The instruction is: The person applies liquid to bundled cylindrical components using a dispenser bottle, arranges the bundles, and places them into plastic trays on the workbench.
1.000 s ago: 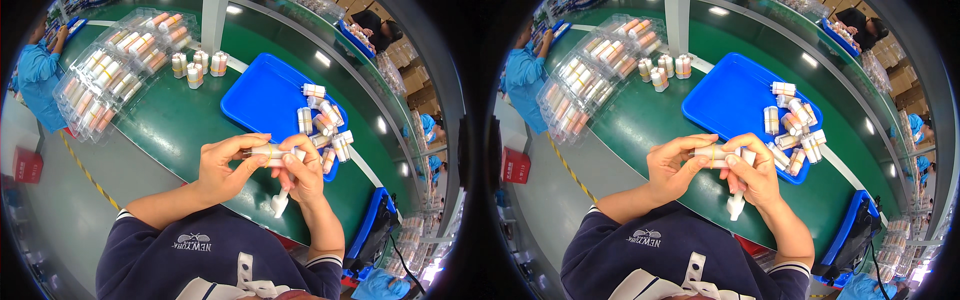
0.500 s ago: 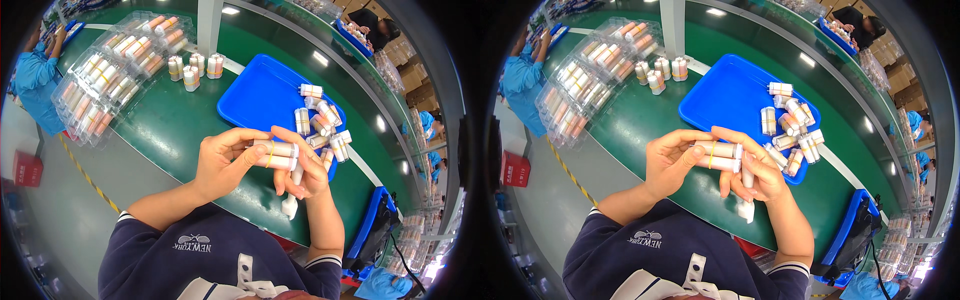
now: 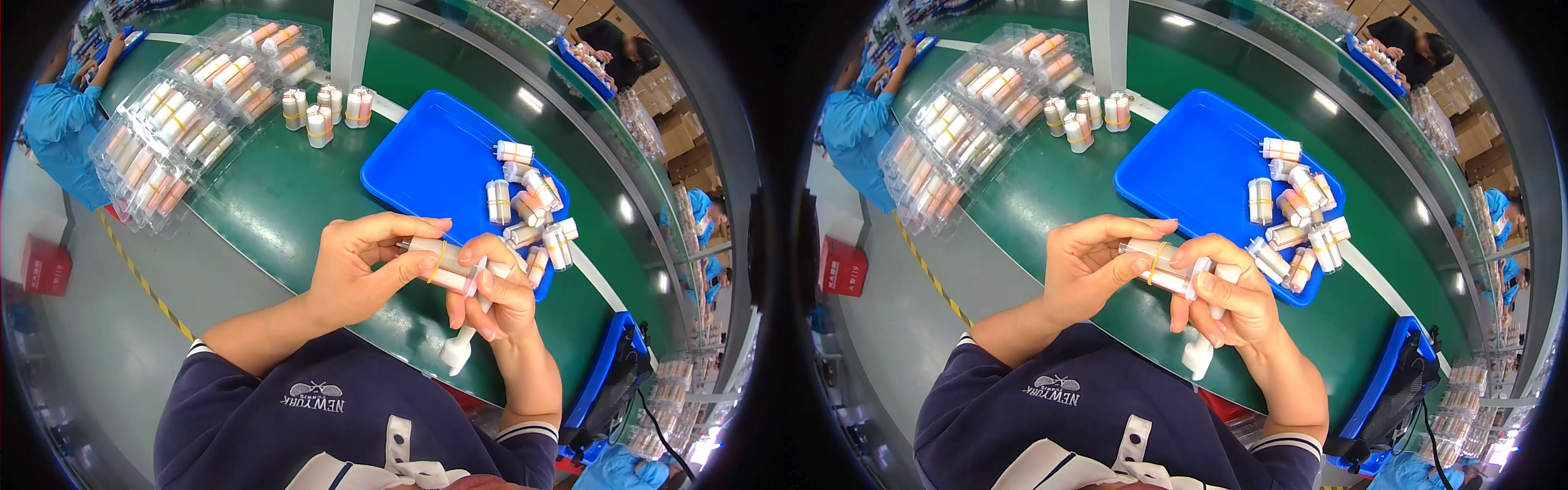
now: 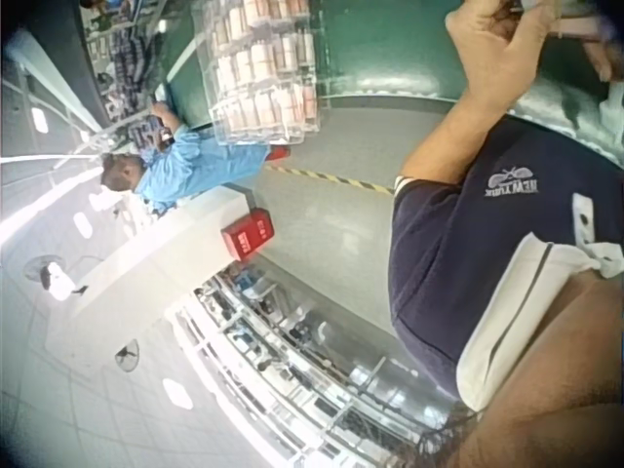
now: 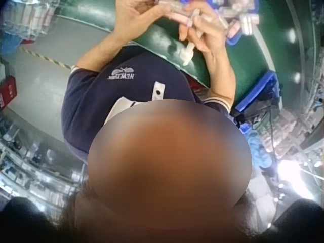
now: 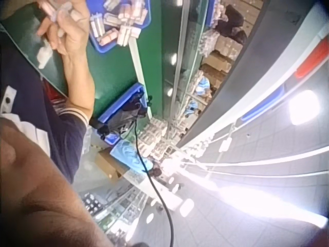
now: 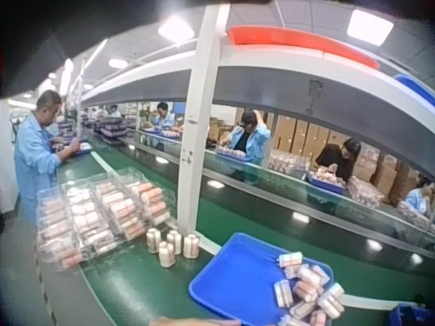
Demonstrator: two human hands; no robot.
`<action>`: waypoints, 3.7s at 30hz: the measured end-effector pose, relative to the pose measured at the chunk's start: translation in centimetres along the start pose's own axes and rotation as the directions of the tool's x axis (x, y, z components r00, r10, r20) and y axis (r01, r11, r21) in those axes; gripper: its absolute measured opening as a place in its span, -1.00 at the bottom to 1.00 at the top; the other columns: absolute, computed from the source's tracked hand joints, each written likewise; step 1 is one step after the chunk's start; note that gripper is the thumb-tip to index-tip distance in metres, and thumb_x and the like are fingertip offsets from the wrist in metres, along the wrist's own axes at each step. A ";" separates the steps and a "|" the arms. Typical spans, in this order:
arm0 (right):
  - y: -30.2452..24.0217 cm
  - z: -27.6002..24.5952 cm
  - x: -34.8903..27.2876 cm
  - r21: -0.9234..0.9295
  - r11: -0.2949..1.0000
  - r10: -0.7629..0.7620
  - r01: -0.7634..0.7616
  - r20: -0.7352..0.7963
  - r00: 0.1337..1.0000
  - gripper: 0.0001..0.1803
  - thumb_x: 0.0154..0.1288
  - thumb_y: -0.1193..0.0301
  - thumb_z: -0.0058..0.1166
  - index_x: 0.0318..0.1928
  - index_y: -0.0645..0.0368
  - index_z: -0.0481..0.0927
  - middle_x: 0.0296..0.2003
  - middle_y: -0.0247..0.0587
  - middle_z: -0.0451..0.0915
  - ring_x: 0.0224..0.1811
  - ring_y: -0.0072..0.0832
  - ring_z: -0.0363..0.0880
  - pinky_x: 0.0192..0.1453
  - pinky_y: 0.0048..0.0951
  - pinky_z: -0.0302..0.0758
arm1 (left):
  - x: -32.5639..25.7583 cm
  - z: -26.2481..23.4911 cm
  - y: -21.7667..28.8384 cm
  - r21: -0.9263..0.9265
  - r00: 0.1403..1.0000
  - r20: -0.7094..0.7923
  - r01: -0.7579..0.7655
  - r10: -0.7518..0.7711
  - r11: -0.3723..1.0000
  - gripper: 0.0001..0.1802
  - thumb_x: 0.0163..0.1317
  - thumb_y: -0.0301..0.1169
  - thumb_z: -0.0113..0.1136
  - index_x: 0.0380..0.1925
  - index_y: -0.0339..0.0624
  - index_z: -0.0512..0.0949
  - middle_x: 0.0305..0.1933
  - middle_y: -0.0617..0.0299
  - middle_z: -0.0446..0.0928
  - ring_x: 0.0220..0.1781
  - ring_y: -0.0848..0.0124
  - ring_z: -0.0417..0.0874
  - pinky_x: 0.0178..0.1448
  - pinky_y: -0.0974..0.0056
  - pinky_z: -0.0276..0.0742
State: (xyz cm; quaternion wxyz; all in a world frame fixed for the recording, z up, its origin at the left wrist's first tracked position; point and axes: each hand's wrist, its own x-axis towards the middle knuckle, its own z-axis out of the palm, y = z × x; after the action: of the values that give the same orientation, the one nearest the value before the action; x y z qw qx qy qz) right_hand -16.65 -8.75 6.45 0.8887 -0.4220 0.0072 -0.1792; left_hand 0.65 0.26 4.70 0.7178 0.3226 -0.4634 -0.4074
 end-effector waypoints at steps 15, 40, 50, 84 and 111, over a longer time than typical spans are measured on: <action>-0.1 -1.6 0.1 0.130 0.991 -0.030 0.017 0.099 0.995 -0.35 0.43 0.23 -0.17 0.36 0.33 0.02 -0.09 0.43 0.49 -0.70 -0.37 0.58 -0.81 -0.65 0.35 | 0.0 1.1 0.1 0.051 0.998 -0.053 -0.016 0.019 0.999 -0.72 0.16 -0.53 0.27 -0.14 -0.44 0.56 -0.19 0.06 0.64 -0.17 0.40 0.67 -0.11 0.37 0.64; -1.3 -0.4 0.4 -0.413 0.907 -0.180 0.086 -0.194 0.964 -0.50 0.19 0.33 0.15 0.07 0.29 0.31 -0.30 0.12 0.62 -0.69 -0.67 0.40 -0.67 -0.74 0.25 | 0.7 -0.3 0.0 0.589 0.850 0.223 -0.507 0.477 0.629 -0.48 -0.12 -0.66 0.41 -0.09 -0.30 0.46 -0.01 -0.03 0.46 -0.04 0.19 0.60 0.05 0.23 0.56; -1.2 -1.1 0.1 -0.241 0.969 -0.105 0.053 -0.209 0.972 -0.56 0.20 0.39 0.17 0.02 0.23 0.32 -0.28 0.09 0.62 -0.52 -0.60 0.54 -0.65 -0.75 0.28 | 0.7 -0.6 -0.3 0.589 0.877 0.157 -0.452 0.454 0.670 -0.44 -0.16 -0.62 0.43 -0.05 -0.28 0.49 -0.01 0.01 0.50 -0.05 0.21 0.60 -0.04 0.27 0.58; -0.5 1.6 -0.5 -0.204 0.973 -0.150 0.110 -0.191 0.970 -0.50 0.31 0.37 -0.08 0.16 0.45 0.25 -0.60 0.11 0.55 -0.86 -0.60 0.38 -0.76 -0.69 0.29 | -0.3 -1.3 -0.6 -0.167 0.997 0.075 0.031 -0.019 0.986 -0.53 -0.05 -0.58 0.40 -0.06 -0.45 0.54 -0.05 -0.12 0.55 0.06 0.09 0.59 0.11 0.13 0.59; -2.2 0.7 -0.5 -0.448 0.891 -0.158 0.076 -0.150 0.976 -0.43 0.38 0.30 -0.11 0.30 0.31 0.19 -0.48 0.06 0.61 -0.79 -0.68 0.35 -0.72 -0.74 0.17 | 0.2 -0.7 0.5 -0.201 0.988 0.069 0.150 -0.138 0.968 -0.67 0.20 -0.54 0.22 -0.04 -0.45 0.49 -0.17 0.02 0.59 -0.22 0.39 0.65 -0.15 0.36 0.65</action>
State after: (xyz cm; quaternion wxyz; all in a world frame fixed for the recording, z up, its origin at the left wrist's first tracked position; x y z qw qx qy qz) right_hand -17.68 -9.29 8.48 0.7535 -0.5931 0.1033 -0.2643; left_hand 1.46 0.34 5.00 0.7029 0.2682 -0.4135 -0.5128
